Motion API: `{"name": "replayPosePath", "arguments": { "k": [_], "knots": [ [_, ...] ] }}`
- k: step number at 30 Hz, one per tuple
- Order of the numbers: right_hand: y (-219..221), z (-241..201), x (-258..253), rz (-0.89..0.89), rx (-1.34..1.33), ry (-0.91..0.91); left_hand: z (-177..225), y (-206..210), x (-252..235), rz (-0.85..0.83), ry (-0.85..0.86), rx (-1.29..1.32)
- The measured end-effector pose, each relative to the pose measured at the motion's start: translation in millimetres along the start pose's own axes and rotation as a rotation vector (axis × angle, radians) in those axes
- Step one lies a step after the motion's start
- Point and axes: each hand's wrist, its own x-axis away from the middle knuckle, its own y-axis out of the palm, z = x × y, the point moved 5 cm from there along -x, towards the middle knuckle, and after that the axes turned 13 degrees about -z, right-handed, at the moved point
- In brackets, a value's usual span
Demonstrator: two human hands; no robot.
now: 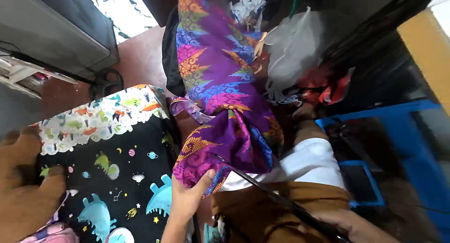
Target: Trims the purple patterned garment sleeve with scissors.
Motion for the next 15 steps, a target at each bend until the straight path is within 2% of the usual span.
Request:
{"name": "replayPosePath", "arguments": {
  "k": [3, 6, 9, 11, 12, 15],
  "knots": [
    [8.1, 11.9, 20.9, -0.063, -0.038, 0.039, -8.7, 6.8, 11.4, 0.019, -0.132, 0.284],
    [12.5, 14.3, 44.4, -0.104, -0.047, 0.06, -22.8, 13.5, 11.5, -0.147, -0.245, 0.871],
    [9.2, 9.6, 60.4, -0.062, 0.011, 0.163, -35.7, 18.1, 7.1, -0.137, -0.32, 1.226],
    [7.3, 3.7, 70.0, -0.022, 0.066, 0.214, -36.5, 23.0, 4.1, -0.275, -0.296, 1.27],
    [6.6, 1.8, 74.1, -0.005, 0.078, 0.232, -36.2, 24.8, 3.1, -0.35, -0.282, 1.209],
    [5.2, 2.4, 84.7, 0.035, 0.072, 0.287, -32.4, 29.6, 2.7, -0.426, -0.257, 0.81]
  ]
}}
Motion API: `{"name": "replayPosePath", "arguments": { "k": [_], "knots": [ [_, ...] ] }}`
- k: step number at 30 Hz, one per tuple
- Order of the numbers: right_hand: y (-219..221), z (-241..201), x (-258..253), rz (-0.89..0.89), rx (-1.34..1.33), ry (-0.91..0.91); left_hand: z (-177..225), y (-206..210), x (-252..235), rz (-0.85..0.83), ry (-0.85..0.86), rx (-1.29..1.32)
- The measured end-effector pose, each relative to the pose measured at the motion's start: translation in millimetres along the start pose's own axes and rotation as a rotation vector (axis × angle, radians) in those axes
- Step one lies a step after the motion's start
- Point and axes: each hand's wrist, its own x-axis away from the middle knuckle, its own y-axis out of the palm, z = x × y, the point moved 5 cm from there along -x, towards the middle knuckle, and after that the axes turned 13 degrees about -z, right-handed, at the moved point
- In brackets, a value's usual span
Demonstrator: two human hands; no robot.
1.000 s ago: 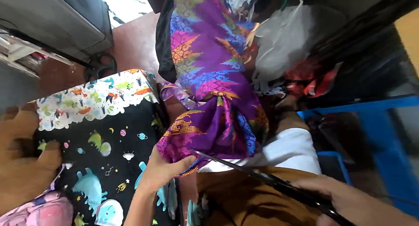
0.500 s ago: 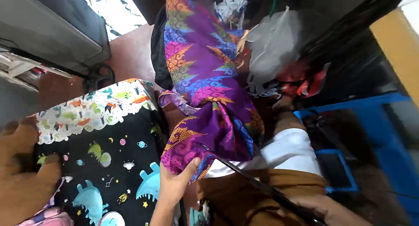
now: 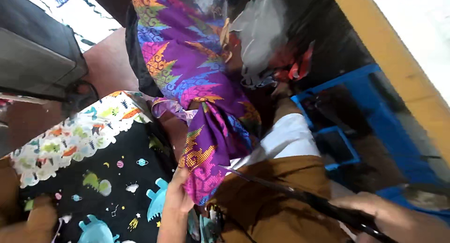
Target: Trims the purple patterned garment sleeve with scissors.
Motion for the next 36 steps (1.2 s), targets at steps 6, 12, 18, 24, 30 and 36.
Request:
{"name": "replayPosePath", "arguments": {
  "k": [6, 12, 18, 24, 30, 36],
  "knots": [
    [-3.3, 8.8, 8.6, 0.019, 0.005, 0.009, -0.9, 22.7, -17.3, -0.014, 0.021, -0.375],
    [-7.1, 22.0, 3.2, -0.041, -0.077, -0.147, -3.7, 29.8, -24.9, 0.049, 0.01, -0.484],
    [-14.1, 42.1, -7.5, -0.025, 0.024, -0.432, -8.3, 31.3, -29.8, 0.056, -0.015, -0.581],
    [-11.2, 51.0, -14.1, -0.026, -0.046, -0.482, -13.3, 32.0, -33.6, 0.091, 0.008, -0.618],
    [0.2, 55.2, -16.8, 0.019, -0.128, -0.473, -31.8, 34.7, -43.3, 0.207, 0.084, -0.608],
    [19.4, 59.7, -22.1, 0.088, -0.263, -0.471, -50.4, 33.0, -57.2, 0.215, 0.154, -0.464]
  ]
}}
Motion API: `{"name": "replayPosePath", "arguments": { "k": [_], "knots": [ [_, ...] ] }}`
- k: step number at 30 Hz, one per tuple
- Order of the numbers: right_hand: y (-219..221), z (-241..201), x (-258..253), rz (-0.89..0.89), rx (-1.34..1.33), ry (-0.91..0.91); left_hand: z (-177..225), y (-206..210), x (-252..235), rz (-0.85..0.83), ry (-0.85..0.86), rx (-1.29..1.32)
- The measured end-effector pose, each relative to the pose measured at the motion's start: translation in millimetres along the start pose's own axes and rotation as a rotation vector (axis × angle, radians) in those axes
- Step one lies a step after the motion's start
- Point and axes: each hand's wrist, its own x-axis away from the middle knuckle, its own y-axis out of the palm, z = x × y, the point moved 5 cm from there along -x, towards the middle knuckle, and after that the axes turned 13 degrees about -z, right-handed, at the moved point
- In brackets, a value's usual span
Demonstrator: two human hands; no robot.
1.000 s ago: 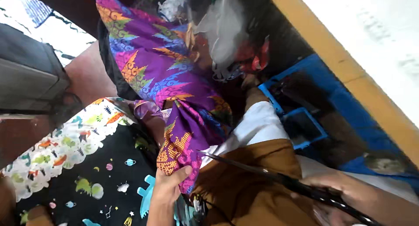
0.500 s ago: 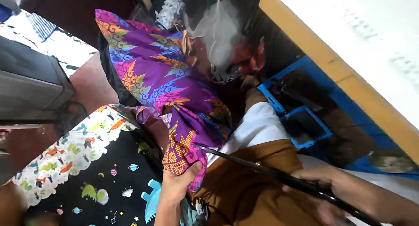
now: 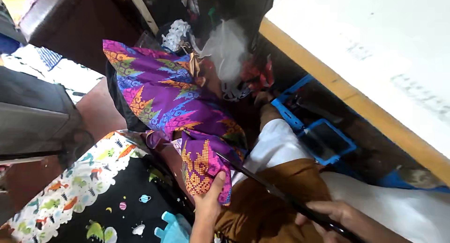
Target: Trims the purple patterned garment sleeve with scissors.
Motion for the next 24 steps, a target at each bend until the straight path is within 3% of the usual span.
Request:
{"name": "replayPosePath", "arguments": {
  "k": [3, 6, 11, 19, 24],
  "knots": [
    [-0.2, -0.6, 2.6, 0.022, 0.057, -0.017, 6.3, -3.4, -17.3, -0.16, 0.057, 0.326],
    [-0.7, -6.5, 5.6, 0.008, 0.111, -0.009, 17.0, -4.7, -33.6, -0.169, 0.047, 0.56],
    [2.0, -5.1, 5.8, 0.029, 0.094, -0.013, 12.3, -2.4, -28.8, -0.201, -0.078, 0.424],
    [18.5, 11.7, -6.2, -0.038, -0.111, -0.113, -9.0, -5.4, -27.1, -0.049, -0.045, 0.218],
    [26.3, 6.2, -18.9, -0.008, -0.032, -0.102, -9.9, 2.0, -29.7, 0.008, -0.019, 0.074]
  ]
}}
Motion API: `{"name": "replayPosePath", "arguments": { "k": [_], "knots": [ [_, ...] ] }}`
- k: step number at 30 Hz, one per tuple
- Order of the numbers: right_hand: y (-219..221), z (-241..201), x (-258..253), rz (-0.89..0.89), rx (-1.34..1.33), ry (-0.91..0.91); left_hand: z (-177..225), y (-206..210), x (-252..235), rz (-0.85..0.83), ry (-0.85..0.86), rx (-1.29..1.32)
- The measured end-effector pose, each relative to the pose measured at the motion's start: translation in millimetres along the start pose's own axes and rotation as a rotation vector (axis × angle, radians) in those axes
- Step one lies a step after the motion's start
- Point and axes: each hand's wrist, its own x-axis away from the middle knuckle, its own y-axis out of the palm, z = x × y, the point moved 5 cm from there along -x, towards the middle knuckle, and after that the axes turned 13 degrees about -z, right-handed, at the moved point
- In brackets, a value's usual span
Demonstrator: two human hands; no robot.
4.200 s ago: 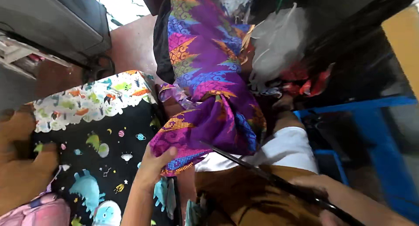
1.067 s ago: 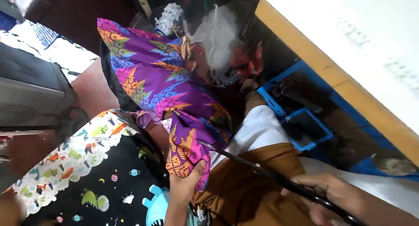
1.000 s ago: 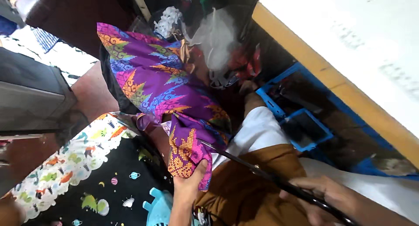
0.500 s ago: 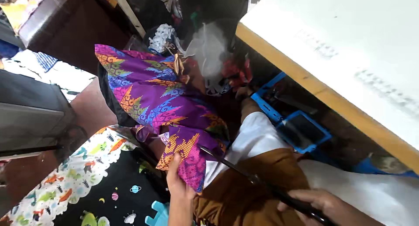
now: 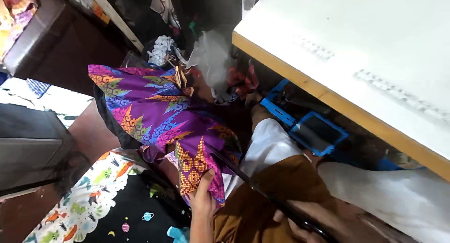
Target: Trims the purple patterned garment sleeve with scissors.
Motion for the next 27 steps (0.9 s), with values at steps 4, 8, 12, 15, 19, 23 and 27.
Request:
{"name": "replayPosePath", "arguments": {
  "k": [4, 8, 12, 15, 19, 23, 27],
  "knots": [
    [1.6, -5.3, -11.4, 0.026, 0.08, 0.003, 2.5, 4.8, 1.3, 0.025, 0.028, -0.058],
    [3.7, -13.4, -20.0, 0.037, 0.107, 0.007, 0.4, 4.8, 3.7, -0.026, 0.045, -0.072],
    [6.6, -16.0, -28.6, 0.045, 0.105, 0.0, -1.3, 6.1, 5.7, -0.015, 0.039, -0.1],
    [10.9, -14.4, -32.5, 0.05, 0.046, -0.001, -2.6, 5.6, 5.5, -0.027, 0.052, -0.11],
    [19.4, -10.5, -32.8, 0.034, -0.071, -0.024, -4.8, 6.0, 6.5, 0.007, 0.056, -0.122],
    [21.5, -7.8, -30.2, 0.042, -0.083, 0.015, -5.5, 7.0, 6.9, -0.025, 0.055, -0.139],
    [19.3, -6.5, -31.4, 0.09, -0.018, 0.017, -6.3, 5.3, 7.1, -0.035, 0.048, -0.168]
  ]
}}
